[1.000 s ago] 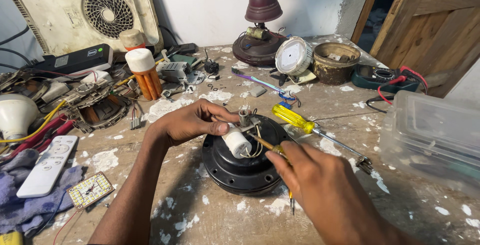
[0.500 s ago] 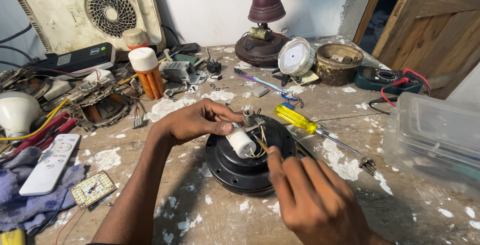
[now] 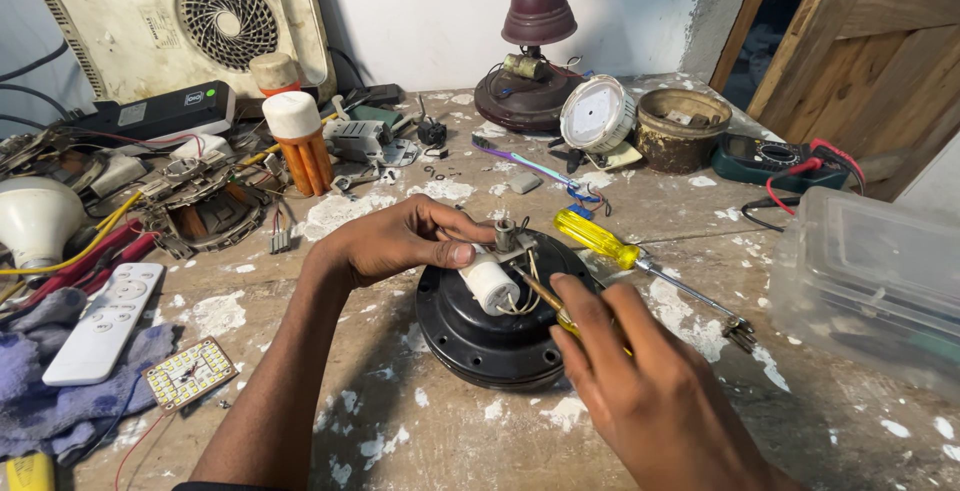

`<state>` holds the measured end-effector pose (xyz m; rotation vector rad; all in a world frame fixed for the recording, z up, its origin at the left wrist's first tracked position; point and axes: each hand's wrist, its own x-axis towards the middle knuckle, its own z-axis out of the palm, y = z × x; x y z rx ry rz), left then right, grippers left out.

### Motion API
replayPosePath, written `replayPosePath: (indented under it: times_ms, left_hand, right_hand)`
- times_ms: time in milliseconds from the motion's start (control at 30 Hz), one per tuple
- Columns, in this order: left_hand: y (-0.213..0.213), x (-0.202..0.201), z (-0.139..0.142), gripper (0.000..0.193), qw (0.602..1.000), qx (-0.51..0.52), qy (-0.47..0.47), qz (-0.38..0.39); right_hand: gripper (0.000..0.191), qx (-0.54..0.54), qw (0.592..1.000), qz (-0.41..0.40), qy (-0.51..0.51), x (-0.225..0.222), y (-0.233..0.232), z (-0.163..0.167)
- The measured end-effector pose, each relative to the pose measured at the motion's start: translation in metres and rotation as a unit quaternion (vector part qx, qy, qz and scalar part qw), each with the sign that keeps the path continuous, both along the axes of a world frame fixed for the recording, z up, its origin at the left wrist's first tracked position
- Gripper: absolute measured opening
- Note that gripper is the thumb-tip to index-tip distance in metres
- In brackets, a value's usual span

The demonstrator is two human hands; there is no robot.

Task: The person repairs a ceiling fan motor assembly on a cluttered workbench. They use a yellow-handled screwdriver to loosen and remove screws from the black fan base, reposition the white capacitor and wiring, and use a small screwdriver to adjust and secure the components on the motor housing.

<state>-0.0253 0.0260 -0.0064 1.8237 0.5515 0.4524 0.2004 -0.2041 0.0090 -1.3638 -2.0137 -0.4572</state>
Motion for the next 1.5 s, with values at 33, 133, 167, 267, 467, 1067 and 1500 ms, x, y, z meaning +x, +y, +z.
replayPosePath:
  times_ms: [33, 133, 167, 267, 467, 1067, 1500]
  left_hand:
    - [0.0, 0.0, 0.0, 0.048, 1.0, 0.006, 0.002, -0.001]
    - [0.0, 0.0, 0.0, 0.048, 1.0, 0.013, 0.005, -0.004]
    - [0.0, 0.0, 0.0, 0.048, 1.0, 0.008, 0.005, -0.005]
    - [0.001, 0.0, 0.0, 0.049, 1.0, -0.002, 0.004, -0.002]
    - [0.001, 0.001, -0.002, 0.049, 1.0, -0.003, -0.007, -0.013]
    - [0.001, 0.002, -0.003, 0.048, 0.999, -0.03, -0.013, -0.005]
    - [0.0, 0.003, 0.0, 0.048, 1.0, -0.015, -0.01, -0.013]
  right_hand:
    - [0.043, 0.0, 0.999, 0.016, 0.038, 0.001, 0.001, 0.001]
    - [0.039, -0.017, 0.991, 0.035, 0.128, 0.006, 0.005, 0.008]
    - [0.038, -0.035, 0.989, 0.023, 0.144, 0.007, 0.006, 0.011]
    - [0.041, -0.146, 0.972, -0.02, 0.185, 0.008, 0.008, 0.019]
    - [0.033, -0.369, 0.896, -0.092, 0.23, 0.005, 0.017, 0.033]
    - [0.036, 0.015, 0.967, -0.086, -0.239, 0.001, 0.008, 0.0]
    - [0.043, 0.145, 0.937, 0.018, -0.319, -0.001, 0.0, 0.007]
